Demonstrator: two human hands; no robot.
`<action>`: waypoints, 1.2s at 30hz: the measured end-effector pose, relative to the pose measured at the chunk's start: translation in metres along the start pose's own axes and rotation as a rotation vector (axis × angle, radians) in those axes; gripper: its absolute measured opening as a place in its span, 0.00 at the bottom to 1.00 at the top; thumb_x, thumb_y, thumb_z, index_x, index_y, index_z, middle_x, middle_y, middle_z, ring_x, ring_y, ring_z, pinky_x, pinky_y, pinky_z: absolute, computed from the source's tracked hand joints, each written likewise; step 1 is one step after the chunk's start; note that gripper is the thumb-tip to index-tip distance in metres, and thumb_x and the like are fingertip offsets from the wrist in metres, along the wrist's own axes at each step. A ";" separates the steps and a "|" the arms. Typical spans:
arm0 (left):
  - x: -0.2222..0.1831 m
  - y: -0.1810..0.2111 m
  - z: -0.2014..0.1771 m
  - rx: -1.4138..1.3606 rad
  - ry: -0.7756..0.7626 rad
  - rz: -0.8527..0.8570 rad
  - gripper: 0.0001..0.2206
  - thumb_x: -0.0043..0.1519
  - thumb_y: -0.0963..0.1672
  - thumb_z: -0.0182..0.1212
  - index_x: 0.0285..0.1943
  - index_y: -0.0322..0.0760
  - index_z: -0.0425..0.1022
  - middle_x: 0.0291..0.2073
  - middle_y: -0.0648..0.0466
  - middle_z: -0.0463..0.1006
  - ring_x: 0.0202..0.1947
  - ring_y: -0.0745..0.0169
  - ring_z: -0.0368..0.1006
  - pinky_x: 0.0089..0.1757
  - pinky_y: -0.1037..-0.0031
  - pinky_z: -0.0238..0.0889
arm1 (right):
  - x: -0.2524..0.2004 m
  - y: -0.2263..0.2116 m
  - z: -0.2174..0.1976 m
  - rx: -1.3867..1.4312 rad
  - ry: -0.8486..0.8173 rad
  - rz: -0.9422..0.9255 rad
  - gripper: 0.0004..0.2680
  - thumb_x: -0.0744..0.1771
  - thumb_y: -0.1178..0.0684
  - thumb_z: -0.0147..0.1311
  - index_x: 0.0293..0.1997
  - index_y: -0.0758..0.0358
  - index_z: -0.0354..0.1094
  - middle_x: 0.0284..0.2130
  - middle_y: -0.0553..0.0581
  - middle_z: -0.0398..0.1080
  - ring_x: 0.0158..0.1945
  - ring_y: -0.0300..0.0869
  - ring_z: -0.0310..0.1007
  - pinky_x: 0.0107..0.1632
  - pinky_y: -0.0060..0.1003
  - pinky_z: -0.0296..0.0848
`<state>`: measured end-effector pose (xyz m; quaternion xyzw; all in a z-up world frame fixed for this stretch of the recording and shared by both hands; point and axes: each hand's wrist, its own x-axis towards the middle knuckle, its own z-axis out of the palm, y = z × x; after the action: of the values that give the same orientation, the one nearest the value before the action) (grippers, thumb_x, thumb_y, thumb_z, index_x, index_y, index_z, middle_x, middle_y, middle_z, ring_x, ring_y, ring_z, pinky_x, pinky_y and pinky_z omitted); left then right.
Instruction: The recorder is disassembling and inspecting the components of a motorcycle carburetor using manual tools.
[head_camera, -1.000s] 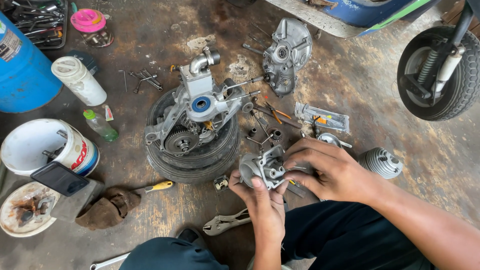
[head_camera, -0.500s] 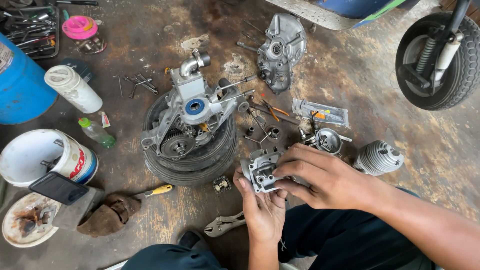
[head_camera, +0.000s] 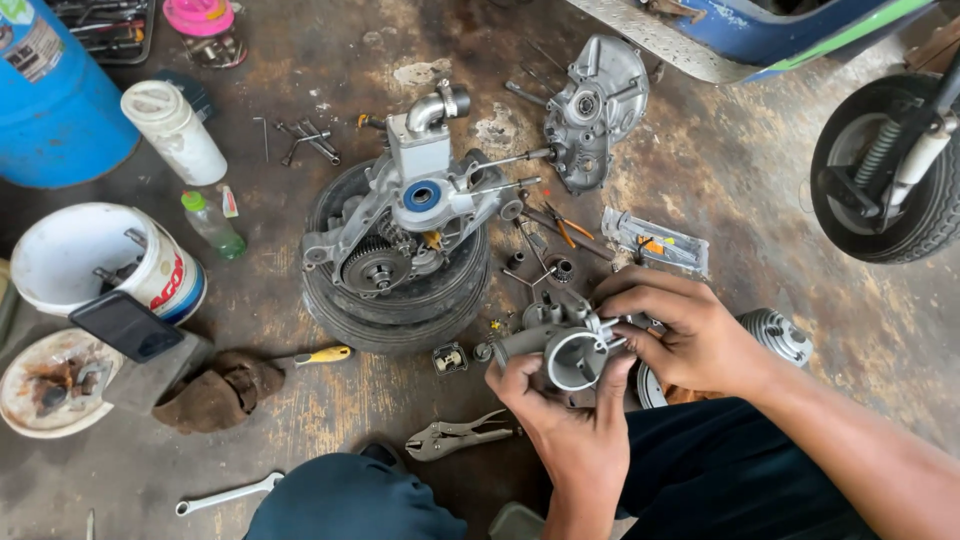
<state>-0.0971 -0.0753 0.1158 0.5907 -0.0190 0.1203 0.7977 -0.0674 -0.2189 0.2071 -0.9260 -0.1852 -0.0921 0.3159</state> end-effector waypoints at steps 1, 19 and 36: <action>-0.001 -0.001 0.000 -0.002 0.005 -0.003 0.35 0.56 0.45 0.78 0.61 0.33 0.52 0.54 0.43 0.59 0.52 0.51 0.70 0.49 0.63 0.69 | 0.000 0.002 0.001 -0.001 -0.006 -0.001 0.10 0.60 0.67 0.61 0.44 0.67 0.71 0.46 0.62 0.74 0.47 0.51 0.79 0.46 0.40 0.78; 0.025 -0.002 -0.020 -0.268 -0.054 -0.033 0.30 0.62 0.41 0.70 0.68 0.35 0.52 0.59 0.39 0.64 0.57 0.52 0.71 0.57 0.65 0.69 | -0.010 -0.004 0.050 0.887 0.385 0.556 0.10 0.68 0.58 0.49 0.53 0.68 0.68 0.44 0.57 0.74 0.50 0.43 0.72 0.53 0.38 0.72; 0.042 -0.023 -0.042 -0.450 -0.074 -0.043 0.29 0.66 0.39 0.65 0.74 0.38 0.54 0.61 0.47 0.67 0.57 0.60 0.66 0.57 0.70 0.64 | -0.012 0.003 0.041 1.464 0.165 0.770 0.15 0.66 0.64 0.37 0.54 0.83 0.64 0.42 0.70 0.74 0.44 0.53 0.78 0.49 0.46 0.76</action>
<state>-0.0560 -0.0350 0.0889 0.4020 -0.0620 0.0741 0.9105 -0.0754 -0.1992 0.1698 -0.4752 0.1554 0.0985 0.8604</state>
